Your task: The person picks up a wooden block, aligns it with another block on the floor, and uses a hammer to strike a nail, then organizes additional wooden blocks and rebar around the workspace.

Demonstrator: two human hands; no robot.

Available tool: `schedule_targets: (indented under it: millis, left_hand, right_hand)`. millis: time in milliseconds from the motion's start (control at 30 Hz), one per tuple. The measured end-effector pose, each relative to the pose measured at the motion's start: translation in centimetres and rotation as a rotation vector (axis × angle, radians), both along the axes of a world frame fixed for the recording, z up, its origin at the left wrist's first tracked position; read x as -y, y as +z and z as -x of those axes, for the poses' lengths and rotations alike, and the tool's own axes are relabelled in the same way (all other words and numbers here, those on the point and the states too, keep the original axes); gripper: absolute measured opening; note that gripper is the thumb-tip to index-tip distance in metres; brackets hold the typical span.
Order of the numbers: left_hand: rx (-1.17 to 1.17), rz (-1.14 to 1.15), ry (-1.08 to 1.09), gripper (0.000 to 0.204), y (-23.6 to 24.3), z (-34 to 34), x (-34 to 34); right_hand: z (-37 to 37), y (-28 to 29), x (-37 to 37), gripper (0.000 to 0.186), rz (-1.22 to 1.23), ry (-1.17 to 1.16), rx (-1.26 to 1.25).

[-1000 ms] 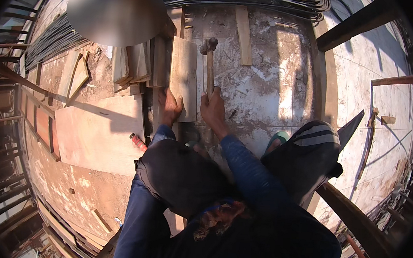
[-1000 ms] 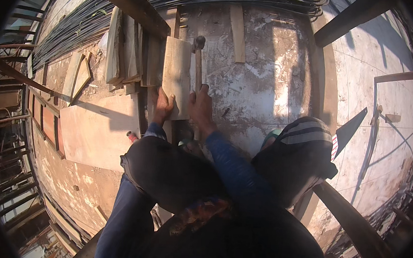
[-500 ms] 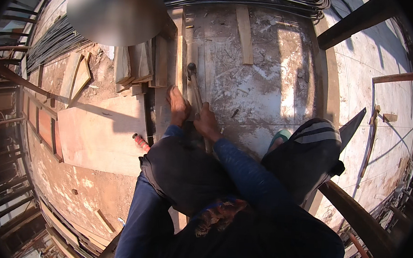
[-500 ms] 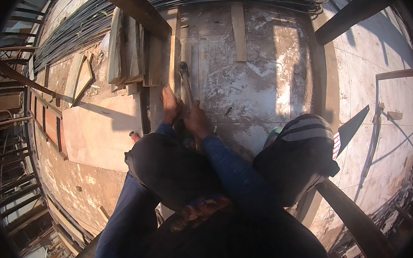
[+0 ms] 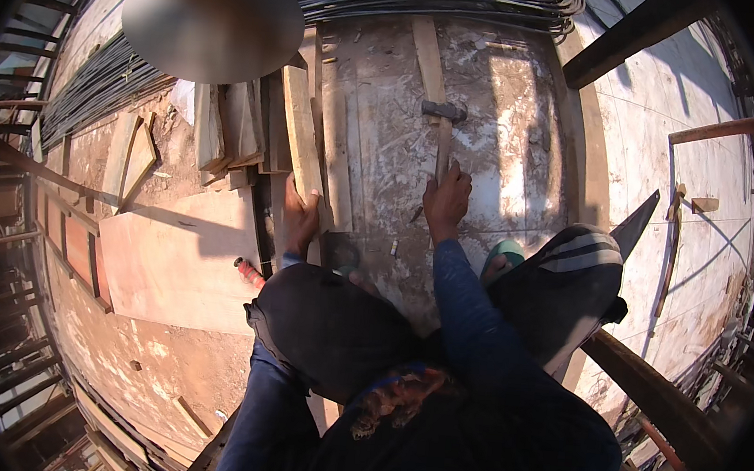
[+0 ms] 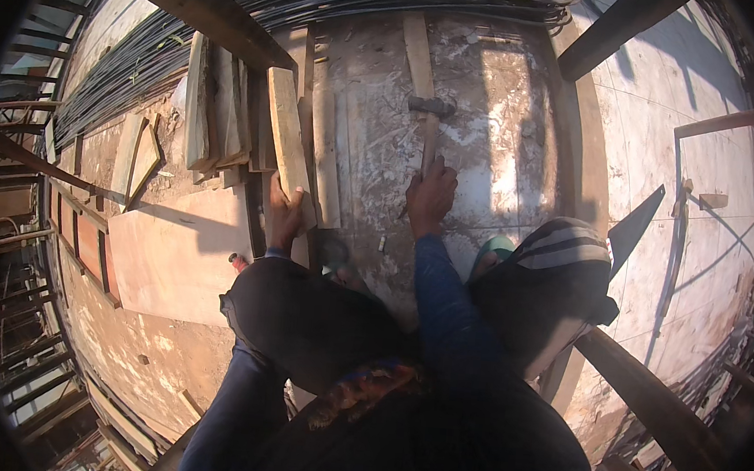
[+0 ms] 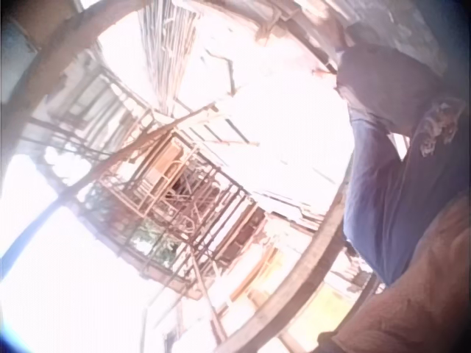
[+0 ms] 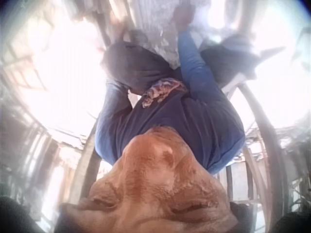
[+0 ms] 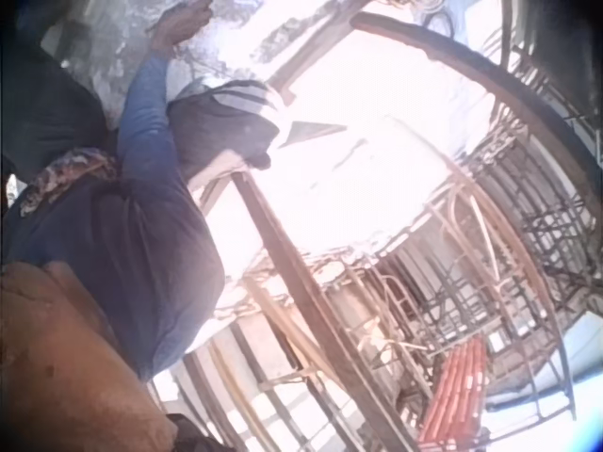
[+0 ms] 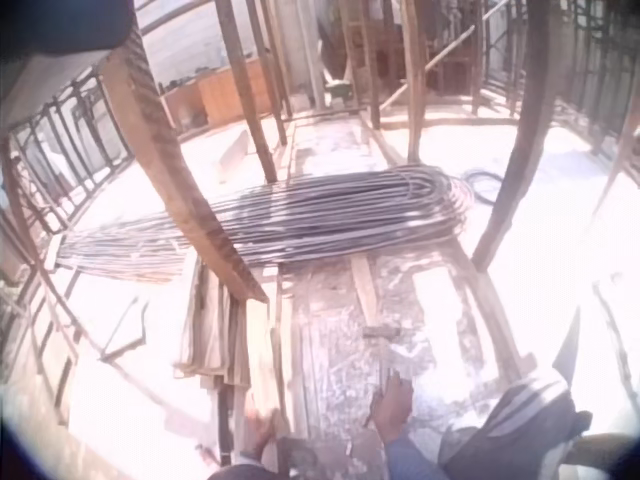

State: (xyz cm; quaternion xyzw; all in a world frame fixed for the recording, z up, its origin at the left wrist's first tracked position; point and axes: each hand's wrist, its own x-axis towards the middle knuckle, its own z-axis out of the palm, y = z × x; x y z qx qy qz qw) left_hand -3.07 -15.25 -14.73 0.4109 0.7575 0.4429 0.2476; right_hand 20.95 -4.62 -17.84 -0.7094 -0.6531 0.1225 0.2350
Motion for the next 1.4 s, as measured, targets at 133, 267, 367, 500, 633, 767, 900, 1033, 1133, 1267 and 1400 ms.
schedule_targets:
  millis: [133,267,367,500,633,767,900,1033,1133,1267,1400]
  left_hand:
    - [0.134,0.040,0.030,0.045,2.4,0.9,1.1]
    - [0.015,0.092,-0.026,0.054,2.0,1.6,1.4]
    - [-0.025,0.155,0.007,0.053,2.3,1.4,2.1]
    - [-0.228,-0.099,0.043,0.054,2.9,0.2,2.2]
    - [-0.205,0.003,0.066,0.055,1.2,1.6,2.8]
    - [-0.042,0.180,-0.029,0.056,-1.3,2.6,2.7]
    - [0.115,0.059,0.001,0.056,1.6,-0.5,1.4]
    - [0.059,0.098,0.009,0.056,1.9,0.0,2.3]
    - [0.046,0.103,-0.017,0.055,2.9,-0.8,1.2]
    - [0.016,0.070,-0.016,0.054,0.8,0.3,1.9]
    - [0.148,0.055,-0.010,0.052,0.2,0.3,0.8]
  right_hand:
    - [4.7,1.5,1.8,0.050,0.181,0.326,-0.207]
    - [11.8,-1.0,4.8,0.056,0.617,0.346,-0.357]
    - [14.1,-1.6,6.0,0.049,0.658,0.199,-0.504]
    - [14.5,-1.5,5.8,0.043,0.713,0.309,-0.317]
    - [13.2,-1.5,3.5,0.035,0.403,0.081,-0.388]
    - [8.2,-0.4,-4.3,0.041,-0.034,0.049,-0.529]
    - [4.3,1.0,-11.0,0.044,0.138,0.022,-0.388]
    - [4.0,2.1,-14.9,0.042,0.157,0.103,-0.334]
    - [1.8,-1.1,-19.4,0.048,0.174,0.091,-0.346]
    - [0.9,-0.9,-20.2,0.054,0.024,0.086,-0.429]
    - [-1.5,-2.2,-14.8,0.050,-0.279,-0.175,-0.354]
